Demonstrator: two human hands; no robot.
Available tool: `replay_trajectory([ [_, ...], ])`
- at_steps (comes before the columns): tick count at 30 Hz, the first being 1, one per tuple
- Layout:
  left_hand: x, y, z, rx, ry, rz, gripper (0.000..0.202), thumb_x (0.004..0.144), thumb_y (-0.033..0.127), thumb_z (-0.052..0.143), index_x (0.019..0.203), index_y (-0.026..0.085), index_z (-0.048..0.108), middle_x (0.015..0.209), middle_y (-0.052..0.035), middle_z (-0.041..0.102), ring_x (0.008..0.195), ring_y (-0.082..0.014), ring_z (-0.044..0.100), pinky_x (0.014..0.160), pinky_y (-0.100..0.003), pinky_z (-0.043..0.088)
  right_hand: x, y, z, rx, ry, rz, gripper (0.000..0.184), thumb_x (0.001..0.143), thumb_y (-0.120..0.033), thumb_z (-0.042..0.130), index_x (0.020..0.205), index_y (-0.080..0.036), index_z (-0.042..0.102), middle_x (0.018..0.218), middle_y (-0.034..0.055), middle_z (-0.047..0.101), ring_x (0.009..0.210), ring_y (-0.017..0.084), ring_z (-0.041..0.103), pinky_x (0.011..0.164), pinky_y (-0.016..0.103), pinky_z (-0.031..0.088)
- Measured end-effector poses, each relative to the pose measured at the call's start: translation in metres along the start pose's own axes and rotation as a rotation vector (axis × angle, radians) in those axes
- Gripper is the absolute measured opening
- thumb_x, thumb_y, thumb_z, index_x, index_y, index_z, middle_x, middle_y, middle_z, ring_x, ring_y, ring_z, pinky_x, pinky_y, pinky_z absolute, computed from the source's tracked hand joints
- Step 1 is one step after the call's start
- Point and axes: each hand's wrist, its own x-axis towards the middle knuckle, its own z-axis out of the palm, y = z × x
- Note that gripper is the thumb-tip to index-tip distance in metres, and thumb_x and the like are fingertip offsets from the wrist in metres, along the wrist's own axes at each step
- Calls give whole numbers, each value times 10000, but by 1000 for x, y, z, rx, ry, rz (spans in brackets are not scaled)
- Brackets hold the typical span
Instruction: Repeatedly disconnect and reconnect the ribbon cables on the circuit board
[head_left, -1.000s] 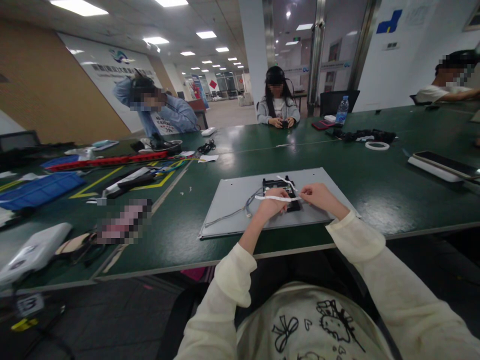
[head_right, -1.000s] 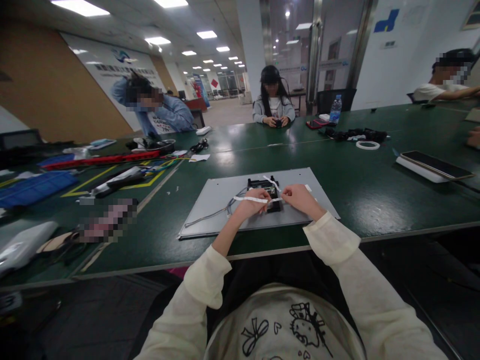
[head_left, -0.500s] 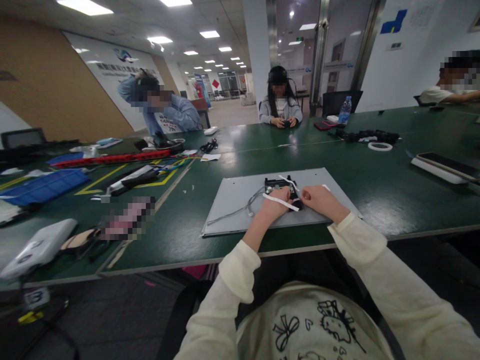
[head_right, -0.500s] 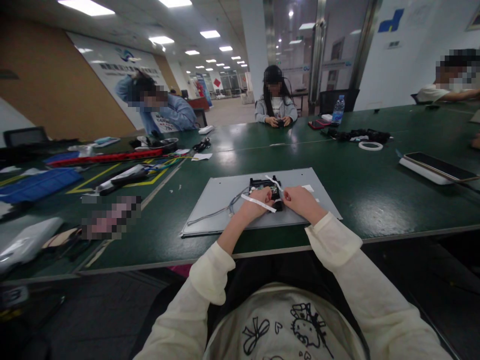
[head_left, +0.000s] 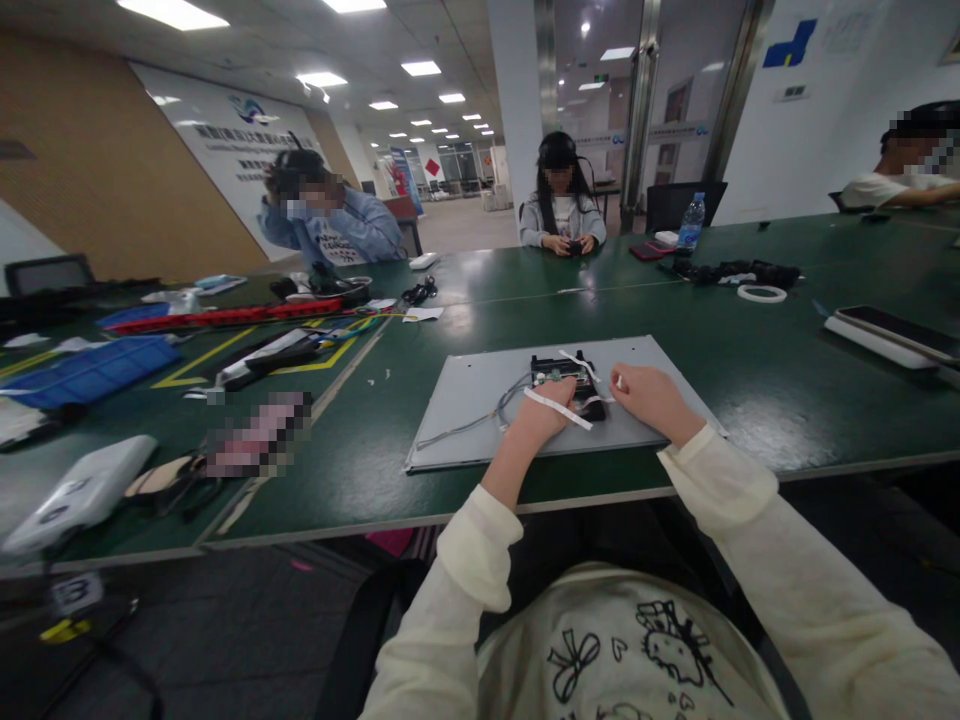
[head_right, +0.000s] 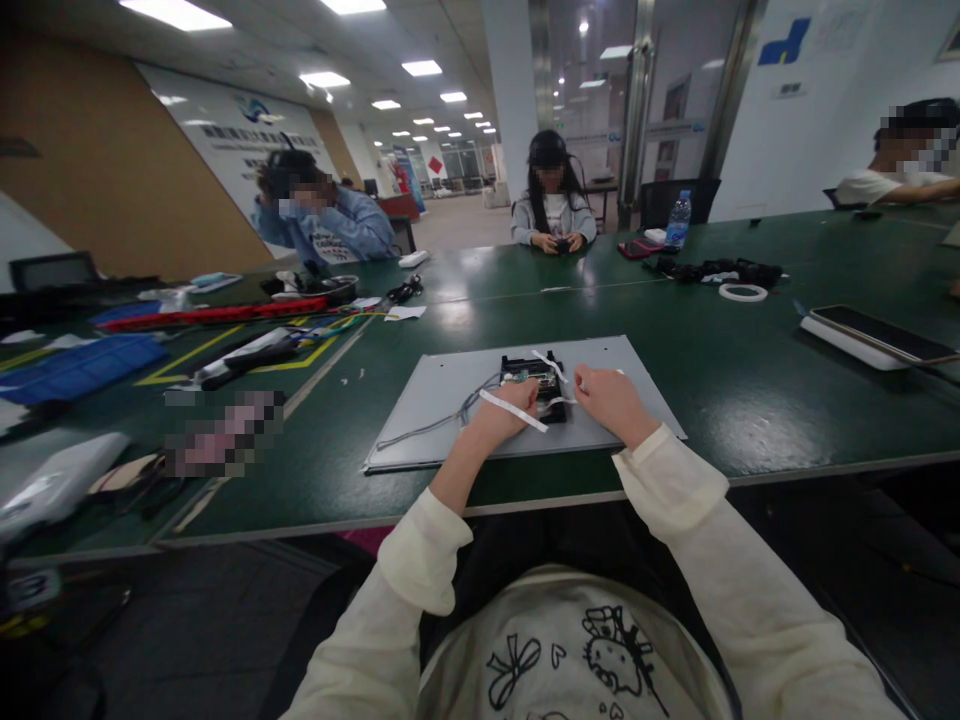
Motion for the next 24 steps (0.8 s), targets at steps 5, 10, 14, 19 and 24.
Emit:
replay_trajectory([
  [5,0,0,2,2,4,-20,257,895,148,464,1124,151,580,964,-120,686,935,-243,665,798,-309,482,-6,-10,-6,205,131,-300,246,906,-223,501,1129,-187,600,923,59,676,750,166,607,699,265,430],
  [10,1,-3,2,-32,12,-1,232,914,189,458,1102,158,589,979,-107,688,952,-227,662,817,-297,475,-11,-17,-4,200,207,-688,390,865,-170,529,1253,-186,576,1125,120,621,981,221,584,815,337,482],
  [14,0,-4,0,-83,-1,19,186,903,272,515,1020,160,606,945,-100,693,909,-231,661,771,-292,472,-13,-20,-2,189,255,-809,310,921,-251,547,1219,-231,629,1078,105,643,967,212,595,824,348,497],
  [19,-2,-3,-3,-74,-11,3,174,887,249,527,1007,155,610,905,-99,691,863,-228,659,732,-285,461,-16,-27,-1,289,311,-786,223,970,-269,513,1017,-229,728,932,82,700,861,176,640,775,314,515],
  [24,-1,-3,2,-60,24,-28,228,926,314,486,1055,172,608,946,-101,693,890,-230,659,746,-289,467,-15,-24,0,405,346,-620,266,983,-317,497,980,-219,744,921,83,726,837,174,662,752,314,530],
])
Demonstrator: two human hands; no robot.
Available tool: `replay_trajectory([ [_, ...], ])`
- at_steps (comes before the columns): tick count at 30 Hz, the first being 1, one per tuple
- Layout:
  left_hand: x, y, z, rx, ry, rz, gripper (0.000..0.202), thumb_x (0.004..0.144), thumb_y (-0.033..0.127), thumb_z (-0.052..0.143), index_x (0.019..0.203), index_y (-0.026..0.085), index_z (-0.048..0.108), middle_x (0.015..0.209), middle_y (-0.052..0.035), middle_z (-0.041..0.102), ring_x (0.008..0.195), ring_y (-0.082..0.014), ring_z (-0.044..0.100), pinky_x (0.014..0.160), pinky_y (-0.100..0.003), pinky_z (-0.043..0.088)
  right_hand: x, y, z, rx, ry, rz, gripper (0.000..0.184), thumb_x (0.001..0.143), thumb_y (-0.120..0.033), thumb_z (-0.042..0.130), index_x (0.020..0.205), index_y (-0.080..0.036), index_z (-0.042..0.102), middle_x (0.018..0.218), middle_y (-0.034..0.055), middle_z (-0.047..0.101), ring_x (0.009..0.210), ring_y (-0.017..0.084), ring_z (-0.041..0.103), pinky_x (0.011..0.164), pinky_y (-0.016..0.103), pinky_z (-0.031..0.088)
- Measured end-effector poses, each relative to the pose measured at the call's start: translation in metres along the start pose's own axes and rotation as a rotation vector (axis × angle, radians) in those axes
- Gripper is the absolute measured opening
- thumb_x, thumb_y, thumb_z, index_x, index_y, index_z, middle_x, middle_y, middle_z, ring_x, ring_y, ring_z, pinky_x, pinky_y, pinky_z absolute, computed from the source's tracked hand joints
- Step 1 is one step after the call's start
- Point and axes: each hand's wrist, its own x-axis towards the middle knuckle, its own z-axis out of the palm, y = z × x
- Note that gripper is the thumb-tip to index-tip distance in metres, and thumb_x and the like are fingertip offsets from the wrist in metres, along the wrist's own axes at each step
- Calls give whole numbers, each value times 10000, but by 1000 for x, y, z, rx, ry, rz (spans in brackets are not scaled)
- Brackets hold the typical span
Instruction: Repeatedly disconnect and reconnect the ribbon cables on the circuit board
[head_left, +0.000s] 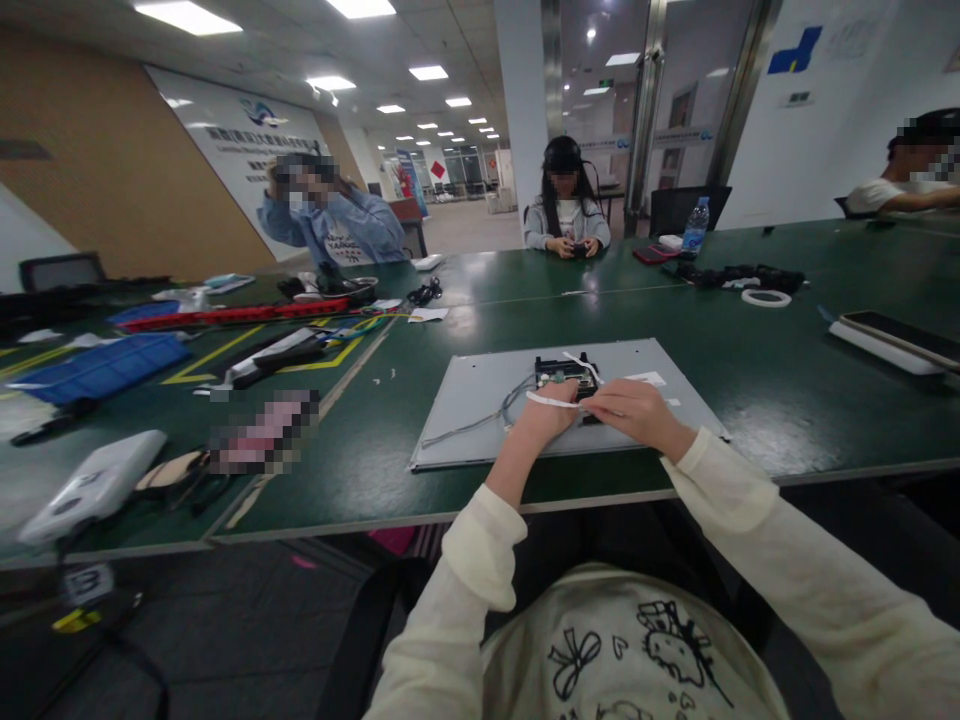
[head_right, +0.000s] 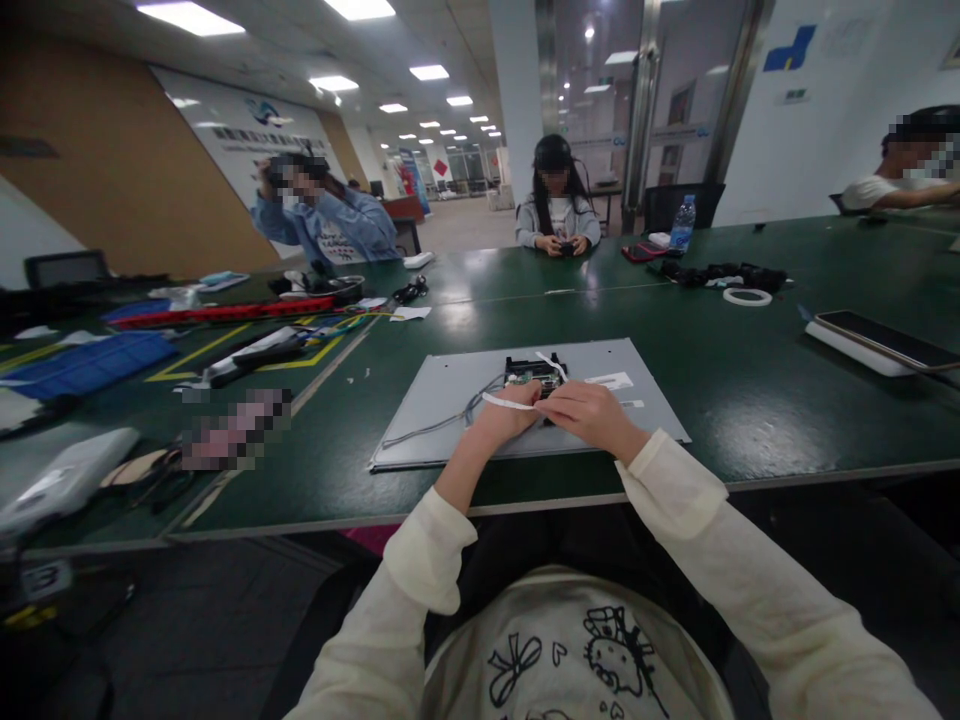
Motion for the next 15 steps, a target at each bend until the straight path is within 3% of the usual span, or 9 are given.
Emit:
replay_trajectory([
  [5,2,-2,2,1,3,14,260,928,341,486,1087,172,604,962,-109,693,902,-238,659,759,-299,479,1,3,-1,79,-45,75,278,974,-355,506,974,-213,744,934,81,738,845,180,670,770,314,525],
  [9,2,-2,3,-2,1,9,243,925,281,477,1095,167,609,986,-111,694,939,-231,655,805,-298,484,4,2,-3,112,-100,235,285,958,-384,513,959,-231,754,939,71,746,814,181,678,792,311,517],
  [12,1,-2,5,-15,18,9,244,904,202,480,1111,173,606,1015,-102,694,978,-219,647,860,-294,471,5,2,-6,116,0,370,292,937,-405,528,937,-223,757,921,69,746,788,180,679,770,294,516],
  [15,-1,-1,2,-17,3,17,231,885,188,497,1087,181,610,977,-94,698,920,-220,654,824,-299,474,6,6,-6,131,143,513,306,923,-420,533,921,-198,743,842,64,739,729,176,676,726,281,515],
])
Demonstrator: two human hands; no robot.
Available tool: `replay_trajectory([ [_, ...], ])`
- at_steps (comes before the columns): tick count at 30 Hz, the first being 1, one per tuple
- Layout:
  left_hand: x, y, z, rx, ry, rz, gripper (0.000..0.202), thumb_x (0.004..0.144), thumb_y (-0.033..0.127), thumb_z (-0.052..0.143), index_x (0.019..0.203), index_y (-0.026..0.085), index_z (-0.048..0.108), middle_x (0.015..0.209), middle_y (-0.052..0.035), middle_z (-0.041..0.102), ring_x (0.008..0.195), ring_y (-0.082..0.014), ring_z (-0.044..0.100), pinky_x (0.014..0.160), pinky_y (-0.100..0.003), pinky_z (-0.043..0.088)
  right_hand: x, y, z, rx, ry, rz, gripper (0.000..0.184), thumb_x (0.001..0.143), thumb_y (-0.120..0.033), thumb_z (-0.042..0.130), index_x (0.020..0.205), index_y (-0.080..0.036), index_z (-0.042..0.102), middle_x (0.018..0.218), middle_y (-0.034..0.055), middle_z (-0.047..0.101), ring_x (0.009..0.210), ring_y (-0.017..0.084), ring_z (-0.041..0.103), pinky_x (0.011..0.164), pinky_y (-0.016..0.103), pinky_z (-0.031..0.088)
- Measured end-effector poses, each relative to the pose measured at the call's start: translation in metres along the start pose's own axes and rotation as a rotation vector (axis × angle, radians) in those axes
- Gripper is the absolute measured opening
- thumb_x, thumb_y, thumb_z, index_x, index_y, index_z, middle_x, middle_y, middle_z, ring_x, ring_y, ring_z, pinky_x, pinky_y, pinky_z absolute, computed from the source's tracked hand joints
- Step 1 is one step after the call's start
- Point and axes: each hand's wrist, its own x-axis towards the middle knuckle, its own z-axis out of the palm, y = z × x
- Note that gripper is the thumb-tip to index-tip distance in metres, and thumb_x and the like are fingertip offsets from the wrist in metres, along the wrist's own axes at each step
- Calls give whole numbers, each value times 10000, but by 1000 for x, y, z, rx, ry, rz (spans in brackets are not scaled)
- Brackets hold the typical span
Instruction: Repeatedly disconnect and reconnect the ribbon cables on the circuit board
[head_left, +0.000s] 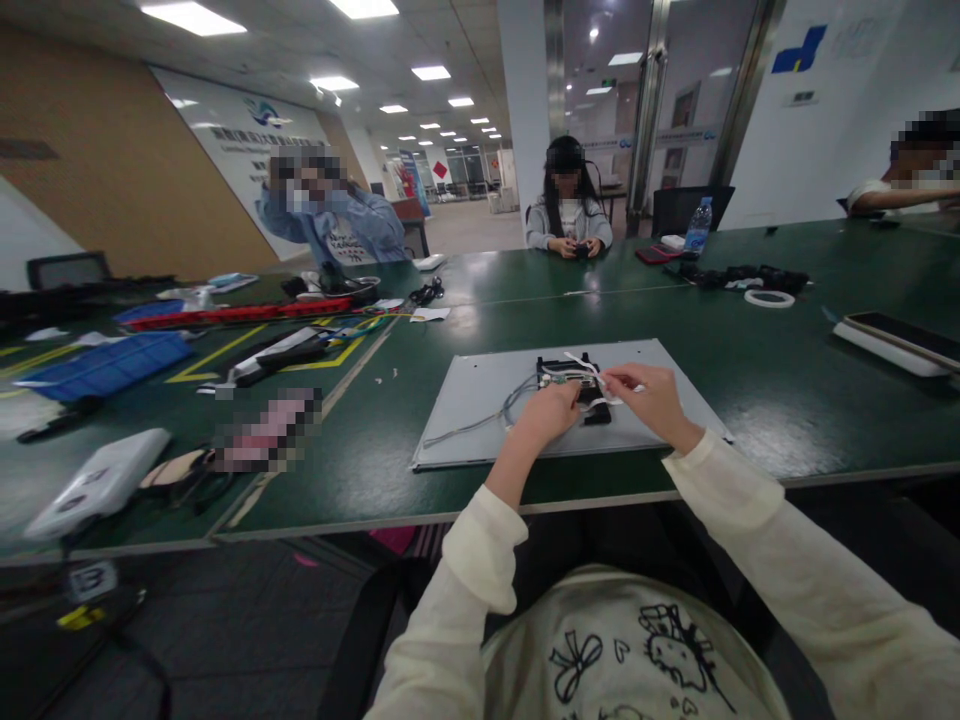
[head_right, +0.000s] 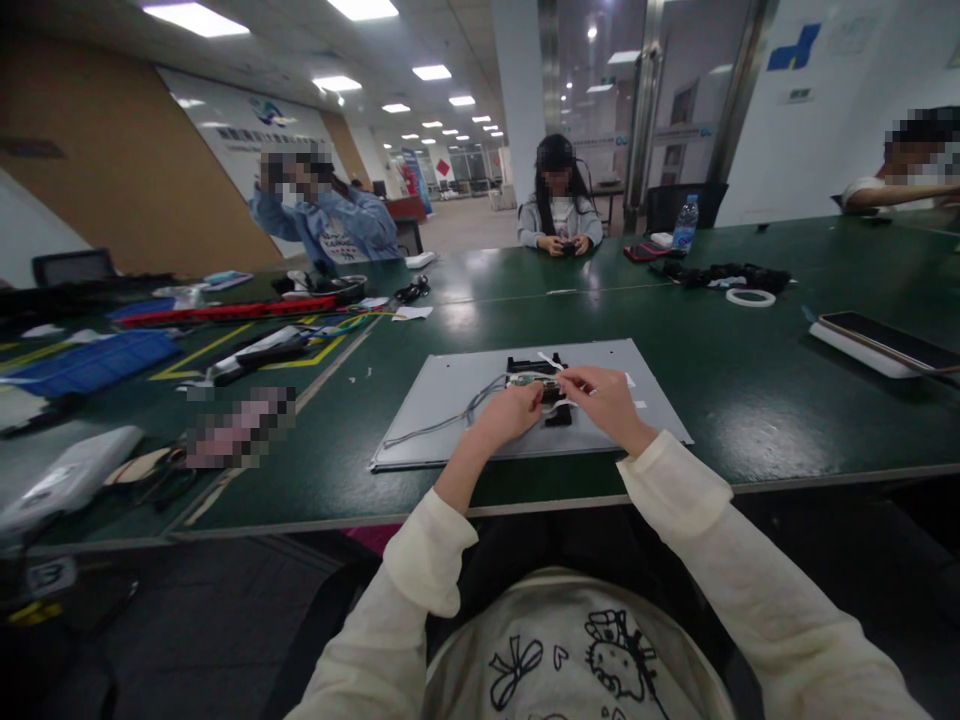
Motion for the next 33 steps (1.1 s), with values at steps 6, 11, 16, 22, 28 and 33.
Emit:
replay_trajectory([
  [6,-16,-11,-20,25,96,-56,181,917,249,468,1001,198,620,874,-76,686,847,-216,643,741,-283,455,11,7,2,-52,70,70,291,916,-387,527,914,-171,721,801,64,727,696,178,670,694,276,496],
  [11,-41,-41,-23,16,294,-243,202,901,242,502,1058,196,620,1032,-75,665,954,-205,614,844,-288,464,28,-6,6,-266,-15,-13,271,941,-328,496,956,-181,723,921,84,729,790,202,660,758,297,464],
  [16,-57,-54,-10,44,290,-308,286,872,281,569,1129,194,659,1166,-103,605,1089,-245,552,977,-345,441,48,-33,29,-463,-109,-163,306,988,-272,414,1001,-171,703,936,98,711,834,220,641,714,297,414],
  [22,-61,-51,-7,43,242,-393,322,891,256,546,1185,190,660,1160,-111,587,1065,-235,561,934,-329,462,54,-59,67,-583,-232,-281,301,1014,-231,388,972,-152,675,912,108,686,844,198,618,698,275,372],
  [28,-60,-57,-4,-1,249,-389,278,901,223,532,1122,172,693,1085,-106,604,1017,-215,590,933,-308,468,49,-58,83,-584,-300,-342,312,1029,-230,371,937,-145,657,940,92,672,901,197,611,727,272,368],
  [33,-57,-59,-2,-28,259,-388,304,892,173,518,1141,153,691,1093,-111,609,1034,-213,594,955,-305,466,52,-56,84,-581,-266,-339,314,1037,-252,366,961,-160,657,939,79,663,921,195,602,744,272,371],
])
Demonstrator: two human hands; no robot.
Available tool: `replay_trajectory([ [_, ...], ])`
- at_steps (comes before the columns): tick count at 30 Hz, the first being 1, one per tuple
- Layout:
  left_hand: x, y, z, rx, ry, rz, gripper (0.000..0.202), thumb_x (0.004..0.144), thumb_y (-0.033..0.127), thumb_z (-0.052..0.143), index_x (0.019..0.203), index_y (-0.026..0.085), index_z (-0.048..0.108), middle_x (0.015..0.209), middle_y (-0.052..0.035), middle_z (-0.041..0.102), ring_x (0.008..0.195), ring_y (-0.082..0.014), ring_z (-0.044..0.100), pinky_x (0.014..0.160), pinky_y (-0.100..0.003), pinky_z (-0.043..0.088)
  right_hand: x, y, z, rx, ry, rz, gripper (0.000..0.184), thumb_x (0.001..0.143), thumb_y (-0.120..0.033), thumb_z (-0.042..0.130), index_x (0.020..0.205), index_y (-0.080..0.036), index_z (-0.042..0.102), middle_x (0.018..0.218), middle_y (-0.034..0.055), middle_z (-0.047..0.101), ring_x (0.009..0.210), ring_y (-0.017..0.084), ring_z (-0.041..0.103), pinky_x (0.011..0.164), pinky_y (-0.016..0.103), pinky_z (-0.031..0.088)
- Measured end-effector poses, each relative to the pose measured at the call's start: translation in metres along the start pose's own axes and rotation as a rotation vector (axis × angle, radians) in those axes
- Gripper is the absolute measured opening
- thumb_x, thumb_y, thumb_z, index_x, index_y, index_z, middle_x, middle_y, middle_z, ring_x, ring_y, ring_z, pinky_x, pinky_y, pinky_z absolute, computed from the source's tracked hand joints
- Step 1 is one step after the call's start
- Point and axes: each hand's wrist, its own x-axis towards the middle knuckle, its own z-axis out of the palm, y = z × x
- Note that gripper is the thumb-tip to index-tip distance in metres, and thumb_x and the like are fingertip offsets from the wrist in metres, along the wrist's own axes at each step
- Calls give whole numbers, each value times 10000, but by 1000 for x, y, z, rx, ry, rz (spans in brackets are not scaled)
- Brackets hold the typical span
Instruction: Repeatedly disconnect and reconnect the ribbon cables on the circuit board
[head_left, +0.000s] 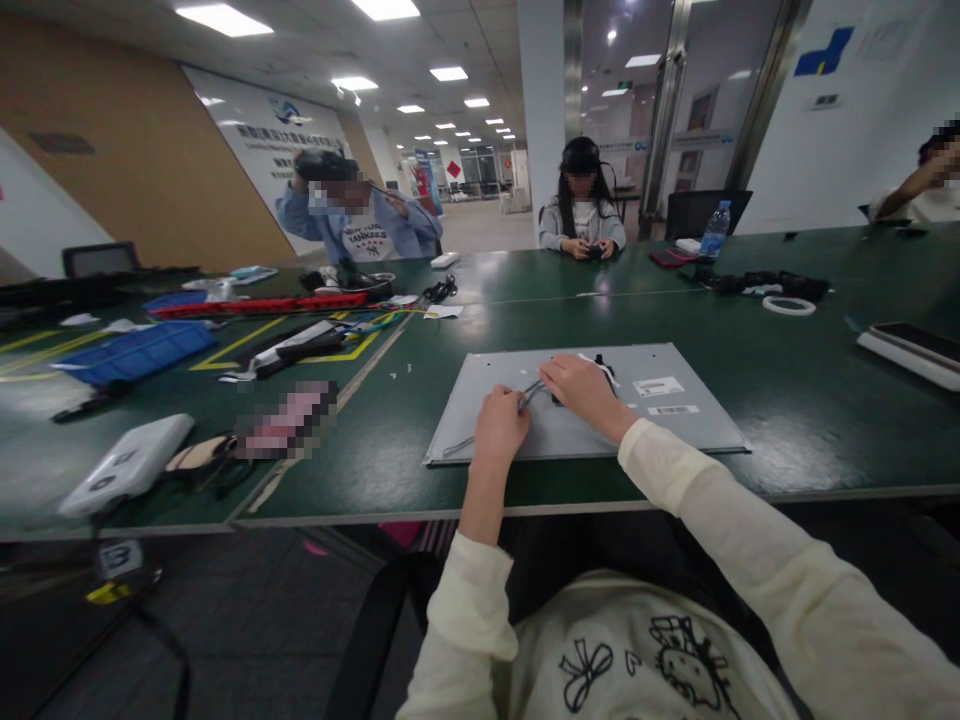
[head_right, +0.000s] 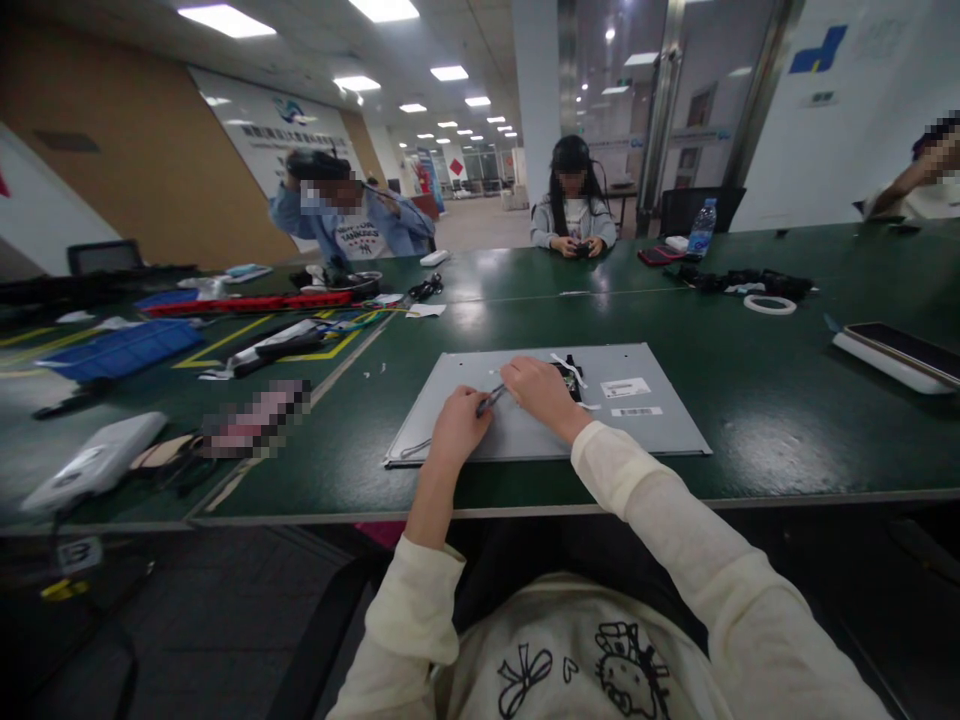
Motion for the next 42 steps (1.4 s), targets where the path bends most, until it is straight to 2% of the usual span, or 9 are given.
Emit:
replay_trajectory([
  [4,1,-1,1,8,-3,-3,297,888,150,505,1120,126,688,1117,-124,607,1061,-217,589,974,-309,458,2,-3,4,12,-19,-19,318,1037,-247,365,973,-152,661,938,83,661,920,197,603,759,272,384],
  [11,0,-1,-2,-18,11,-12,262,842,89,522,1046,143,677,1096,-108,624,1037,-205,597,951,-296,464,-3,-14,9,39,-144,-81,260,1013,-196,416,1025,-136,669,966,103,657,941,199,607,764,261,412],
  [19,1,-3,1,-14,47,-50,210,844,108,533,997,153,671,1052,-99,641,947,-196,625,897,-290,480,-2,-13,5,23,-92,-73,259,1016,-190,396,1041,-143,649,991,107,648,965,204,593,786,268,417],
  [25,3,-5,2,-40,57,-78,212,837,116,560,1013,155,671,1066,-98,645,1006,-206,619,919,-288,467,-9,-21,9,8,-180,-156,252,1010,-186,411,1041,-132,655,987,111,658,930,198,609,756,262,430],
  [30,3,-6,3,-36,59,-69,188,843,120,558,1003,146,653,1060,-101,632,1022,-213,607,930,-298,460,-13,-27,13,35,-243,-168,259,999,-152,412,1029,-111,666,1024,134,667,978,197,609,776,262,452],
  [36,2,-5,1,-27,44,-70,174,845,121,547,992,148,636,1087,-112,606,1034,-222,591,941,-313,453,-13,-29,14,34,-256,-181,264,988,-143,418,1022,-99,676,1011,136,668,1000,216,611,762,270,476],
  [42,0,-3,1,-36,57,-8,318,817,38,499,1097,171,571,1202,-106,593,1150,-230,543,995,-339,427,-14,-30,13,51,-248,-172,259,991,-147,421,1031,-102,673,1018,129,661,1016,210,606,801,273,481],
])
